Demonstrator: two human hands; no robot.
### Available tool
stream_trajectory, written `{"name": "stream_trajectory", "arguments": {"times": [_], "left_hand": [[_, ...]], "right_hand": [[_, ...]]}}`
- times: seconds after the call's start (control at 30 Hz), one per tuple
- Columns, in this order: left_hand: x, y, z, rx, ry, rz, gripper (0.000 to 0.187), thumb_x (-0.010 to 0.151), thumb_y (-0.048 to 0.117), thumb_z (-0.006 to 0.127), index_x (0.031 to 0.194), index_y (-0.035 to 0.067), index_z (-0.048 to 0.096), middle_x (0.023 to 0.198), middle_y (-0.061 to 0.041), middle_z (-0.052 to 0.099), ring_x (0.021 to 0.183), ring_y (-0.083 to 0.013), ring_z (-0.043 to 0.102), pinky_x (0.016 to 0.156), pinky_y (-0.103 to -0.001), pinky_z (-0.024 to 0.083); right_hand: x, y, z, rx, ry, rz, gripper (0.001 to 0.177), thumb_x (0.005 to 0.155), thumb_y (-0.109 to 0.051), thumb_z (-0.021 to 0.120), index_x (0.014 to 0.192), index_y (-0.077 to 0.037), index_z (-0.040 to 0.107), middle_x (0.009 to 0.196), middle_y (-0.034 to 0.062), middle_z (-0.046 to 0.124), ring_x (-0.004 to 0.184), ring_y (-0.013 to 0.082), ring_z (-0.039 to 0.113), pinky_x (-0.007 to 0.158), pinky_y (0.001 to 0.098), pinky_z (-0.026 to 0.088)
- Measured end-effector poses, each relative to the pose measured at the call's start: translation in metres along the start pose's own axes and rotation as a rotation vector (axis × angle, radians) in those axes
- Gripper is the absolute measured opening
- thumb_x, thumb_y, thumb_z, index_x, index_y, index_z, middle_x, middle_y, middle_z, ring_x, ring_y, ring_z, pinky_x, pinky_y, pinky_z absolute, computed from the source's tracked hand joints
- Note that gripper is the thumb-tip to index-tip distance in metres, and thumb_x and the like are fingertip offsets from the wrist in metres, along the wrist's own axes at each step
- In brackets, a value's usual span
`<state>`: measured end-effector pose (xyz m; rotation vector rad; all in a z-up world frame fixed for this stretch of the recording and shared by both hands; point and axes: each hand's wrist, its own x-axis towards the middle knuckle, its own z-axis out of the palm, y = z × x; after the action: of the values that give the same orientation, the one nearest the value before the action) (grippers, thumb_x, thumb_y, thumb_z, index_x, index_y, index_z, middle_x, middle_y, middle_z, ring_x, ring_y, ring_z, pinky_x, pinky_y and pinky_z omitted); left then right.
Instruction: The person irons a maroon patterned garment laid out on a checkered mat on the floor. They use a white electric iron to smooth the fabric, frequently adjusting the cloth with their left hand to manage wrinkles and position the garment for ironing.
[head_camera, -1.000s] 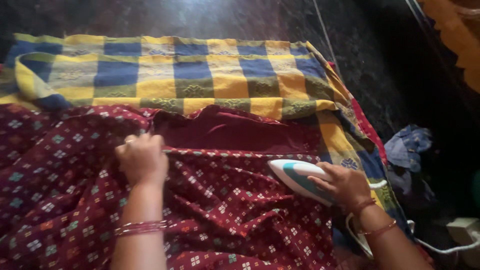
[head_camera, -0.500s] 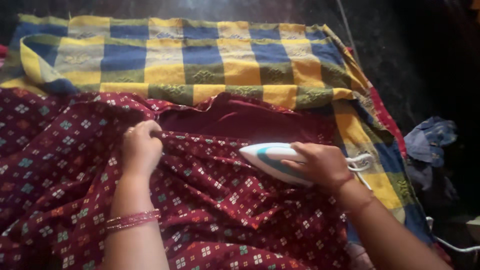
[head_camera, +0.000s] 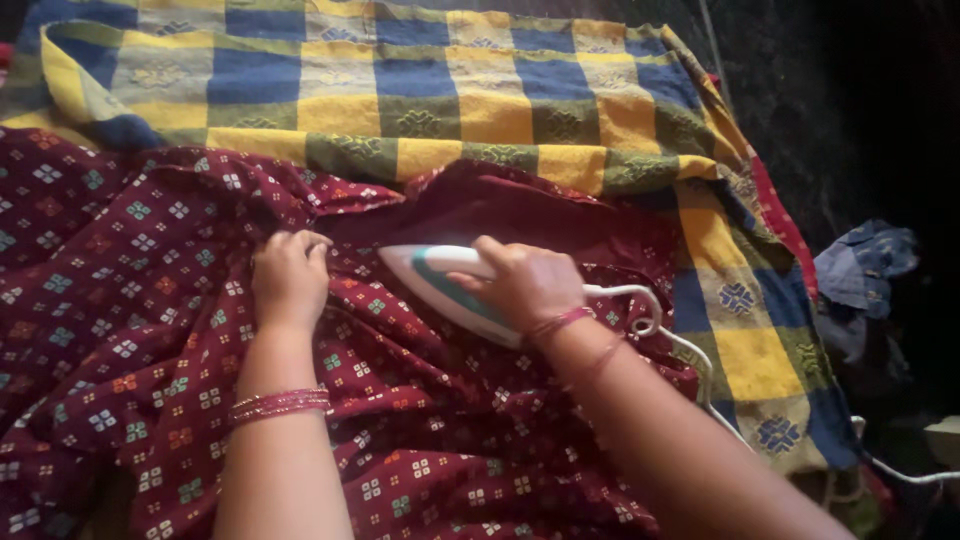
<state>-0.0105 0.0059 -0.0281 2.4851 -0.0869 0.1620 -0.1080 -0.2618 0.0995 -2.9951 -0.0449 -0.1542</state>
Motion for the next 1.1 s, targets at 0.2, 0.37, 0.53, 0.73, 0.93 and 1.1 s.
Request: {"name": "stream_trajectory", "arguments": {"times": [0.2, 0.37, 0.53, 0.73, 0.93, 1.1], "left_hand": [[-0.003, -0.006, 0.011, 0.069, 0.070, 0.040, 0.009, 0.096, 0.019, 0.068, 0.099, 0.016, 0.077, 0.105, -0.012, 0.069, 0.101, -0.0366, 0.065, 0.090, -0.048, 0.053], [-0.005, 0.003, 0.011, 0.122, 0.041, -0.015, 0.011, 0.098, 0.021, 0.066, 0.103, 0.017, 0.076, 0.109, -0.012, 0.069, 0.101, -0.0383, 0.063, 0.089, -0.049, 0.052], [-0.002, 0.013, 0.008, 0.055, 0.071, -0.041, 0.012, 0.104, 0.022, 0.061, 0.108, 0.016, 0.071, 0.112, -0.014, 0.067, 0.102, -0.0410, 0.063, 0.087, -0.052, 0.052], [0.001, 0.015, 0.005, -0.019, 0.086, -0.067, 0.011, 0.102, 0.022, 0.061, 0.104, 0.017, 0.071, 0.109, -0.016, 0.067, 0.101, -0.0418, 0.063, 0.084, -0.053, 0.051], [0.002, 0.000, 0.010, -0.181, 0.190, -0.046, 0.010, 0.098, 0.015, 0.062, 0.101, 0.012, 0.072, 0.104, -0.015, 0.070, 0.100, -0.0390, 0.065, 0.085, -0.050, 0.052], [0.002, -0.018, 0.006, -0.682, 0.388, -0.119, 0.014, 0.102, 0.010, 0.055, 0.108, 0.007, 0.068, 0.108, -0.009, 0.070, 0.098, -0.0249, 0.068, 0.087, -0.038, 0.057]], "right_hand": [[-0.028, 0.126, -0.002, -0.191, -0.112, 0.141, 0.046, 0.089, -0.063, 0.066, 0.108, -0.022, 0.067, 0.074, 0.0104, 0.072, 0.063, 0.0320, 0.072, 0.052, 0.0457, 0.055], [-0.087, 0.244, -0.024, -0.217, -0.059, 0.109, 0.045, 0.091, -0.059, 0.066, 0.119, -0.023, 0.069, 0.094, 0.0135, 0.075, 0.080, 0.0352, 0.073, 0.066, 0.0458, 0.058], [-0.096, 0.277, -0.019, -0.298, -0.115, 0.025, 0.050, 0.085, -0.060, 0.067, 0.114, -0.021, 0.069, 0.088, 0.0119, 0.075, 0.076, 0.0333, 0.074, 0.065, 0.0447, 0.058], [-0.059, 0.213, -0.018, -0.172, -0.051, -0.153, 0.039, 0.087, -0.056, 0.068, 0.105, -0.022, 0.070, 0.086, 0.0069, 0.075, 0.075, 0.0294, 0.074, 0.063, 0.0423, 0.057], [-0.003, 0.110, -0.019, -0.097, -0.083, -0.247, 0.036, 0.086, -0.055, 0.070, 0.099, -0.021, 0.070, 0.082, 0.0049, 0.075, 0.072, 0.0293, 0.073, 0.058, 0.0435, 0.055], [0.034, 0.029, -0.004, -0.063, -0.067, -0.259, 0.042, 0.086, -0.062, 0.069, 0.095, -0.021, 0.068, 0.079, 0.0058, 0.074, 0.070, 0.0296, 0.073, 0.056, 0.0453, 0.055]]}}
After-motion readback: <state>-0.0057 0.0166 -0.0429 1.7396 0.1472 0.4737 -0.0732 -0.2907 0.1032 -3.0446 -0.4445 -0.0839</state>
